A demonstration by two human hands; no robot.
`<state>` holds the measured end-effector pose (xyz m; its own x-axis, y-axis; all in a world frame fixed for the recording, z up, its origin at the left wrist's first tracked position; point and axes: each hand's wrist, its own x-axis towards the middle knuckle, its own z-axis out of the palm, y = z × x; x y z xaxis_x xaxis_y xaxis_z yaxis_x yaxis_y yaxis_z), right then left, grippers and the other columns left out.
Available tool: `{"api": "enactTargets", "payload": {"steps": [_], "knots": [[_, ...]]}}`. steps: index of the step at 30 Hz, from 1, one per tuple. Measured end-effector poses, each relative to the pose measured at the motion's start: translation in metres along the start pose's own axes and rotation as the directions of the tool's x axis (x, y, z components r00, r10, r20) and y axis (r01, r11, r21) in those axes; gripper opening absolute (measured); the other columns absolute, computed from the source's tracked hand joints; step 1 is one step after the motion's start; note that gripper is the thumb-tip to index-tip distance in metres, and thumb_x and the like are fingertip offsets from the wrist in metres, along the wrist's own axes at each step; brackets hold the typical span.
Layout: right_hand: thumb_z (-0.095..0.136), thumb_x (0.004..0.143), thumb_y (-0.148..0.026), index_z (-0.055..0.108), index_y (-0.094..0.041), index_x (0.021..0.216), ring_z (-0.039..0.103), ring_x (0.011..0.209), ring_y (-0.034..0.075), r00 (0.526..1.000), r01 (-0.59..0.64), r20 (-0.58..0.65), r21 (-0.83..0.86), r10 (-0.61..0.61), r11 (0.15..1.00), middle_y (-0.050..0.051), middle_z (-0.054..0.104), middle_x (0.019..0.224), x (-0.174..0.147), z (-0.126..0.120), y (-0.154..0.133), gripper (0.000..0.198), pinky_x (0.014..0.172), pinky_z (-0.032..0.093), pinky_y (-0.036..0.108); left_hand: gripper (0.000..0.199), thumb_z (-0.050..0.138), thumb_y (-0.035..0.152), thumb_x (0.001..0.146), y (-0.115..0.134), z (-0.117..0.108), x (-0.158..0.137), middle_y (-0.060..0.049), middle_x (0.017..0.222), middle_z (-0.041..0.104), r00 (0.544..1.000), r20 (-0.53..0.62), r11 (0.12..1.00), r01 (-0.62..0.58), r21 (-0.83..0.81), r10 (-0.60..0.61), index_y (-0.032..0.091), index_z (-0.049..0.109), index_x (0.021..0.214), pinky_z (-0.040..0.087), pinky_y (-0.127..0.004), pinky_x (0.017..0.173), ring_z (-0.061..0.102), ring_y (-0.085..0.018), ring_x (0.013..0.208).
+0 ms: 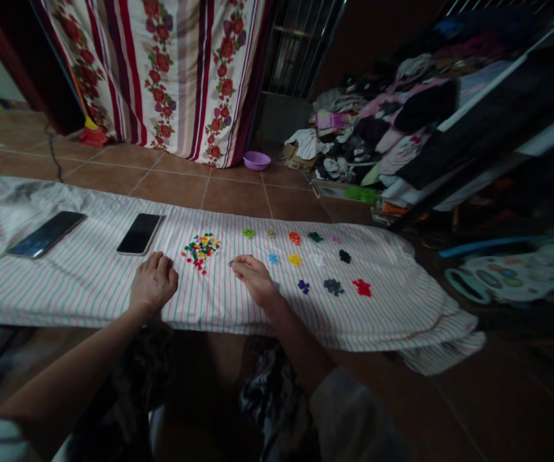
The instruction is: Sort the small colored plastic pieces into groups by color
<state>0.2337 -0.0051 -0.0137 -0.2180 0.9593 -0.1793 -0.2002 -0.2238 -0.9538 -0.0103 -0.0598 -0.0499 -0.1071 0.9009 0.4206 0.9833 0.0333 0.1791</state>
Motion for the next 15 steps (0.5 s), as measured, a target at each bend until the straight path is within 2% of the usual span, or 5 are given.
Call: {"api": "enactTargets", "payload": {"steps": [2,5,9,12,15], "knots": [[0.080,0.053,-0.035,0.062,-0.020,0.073,0.049,0.064,0.010,0.998,0.015,-0.067,0.009,-0.014,1.000,-0.004,0.058,0.066,-0.009,-0.019,-0.002,0.030,0.061,0.037,0.024,0.029,0.038,0.025,0.086,0.000,-0.001,0.000,-0.021,0.126,0.059,1.000,0.006,1.000,-0.004,0.009,0.003,0.013,0.059,0.102,0.045,-0.050,0.098,0.055,-0.034,0.119],[0.081,0.052,-0.036,0.063,-0.021,0.077,0.050,0.063,0.011,0.972,0.023,-0.234,0.012,-0.019,1.000,-0.003,0.059,0.068,-0.021,-0.053,-0.005,0.034,0.060,0.039,0.024,0.029,0.038,0.026,0.086,0.000,-0.001,0.000,-0.021,0.125,0.059,1.000,0.012,1.000,-0.007,0.012,0.006,0.013,0.058,0.102,0.045,-0.050,0.098,0.056,-0.034,0.118],[0.081,0.049,-0.037,0.063,-0.022,0.081,0.053,0.063,0.012,0.883,0.106,-0.459,-0.011,-0.099,0.994,-0.001,0.062,0.073,-0.031,-0.097,-0.007,0.040,0.058,0.044,0.027,0.028,0.036,0.026,0.087,0.000,-0.002,0.000,-0.022,0.124,0.059,1.000,0.009,0.999,-0.021,0.027,0.021,0.013,0.057,0.101,0.045,-0.050,0.098,0.055,-0.034,0.119],[0.078,0.051,-0.040,0.063,-0.023,0.084,0.058,0.069,0.016,0.822,0.178,-0.544,-0.039,-0.170,0.983,0.003,0.064,0.079,-0.035,-0.121,-0.004,0.040,0.061,0.048,0.030,0.026,0.037,0.026,0.088,-0.001,-0.002,-0.001,-0.022,0.123,0.059,0.999,0.001,0.999,-0.035,0.028,0.035,0.014,0.055,0.101,0.046,-0.050,0.097,0.055,-0.035,0.120],[0.074,0.056,-0.044,0.063,-0.024,0.086,0.061,0.075,0.019,0.787,0.212,-0.575,-0.092,-0.226,0.973,0.004,0.063,0.079,-0.039,-0.142,-0.001,0.038,0.063,0.051,0.032,0.024,0.037,0.027,0.089,-0.005,-0.002,-0.001,-0.022,0.120,0.059,0.997,0.035,0.997,-0.073,-0.005,0.073,0.015,0.053,0.102,0.046,-0.054,0.096,0.051,-0.037,0.123]]}}
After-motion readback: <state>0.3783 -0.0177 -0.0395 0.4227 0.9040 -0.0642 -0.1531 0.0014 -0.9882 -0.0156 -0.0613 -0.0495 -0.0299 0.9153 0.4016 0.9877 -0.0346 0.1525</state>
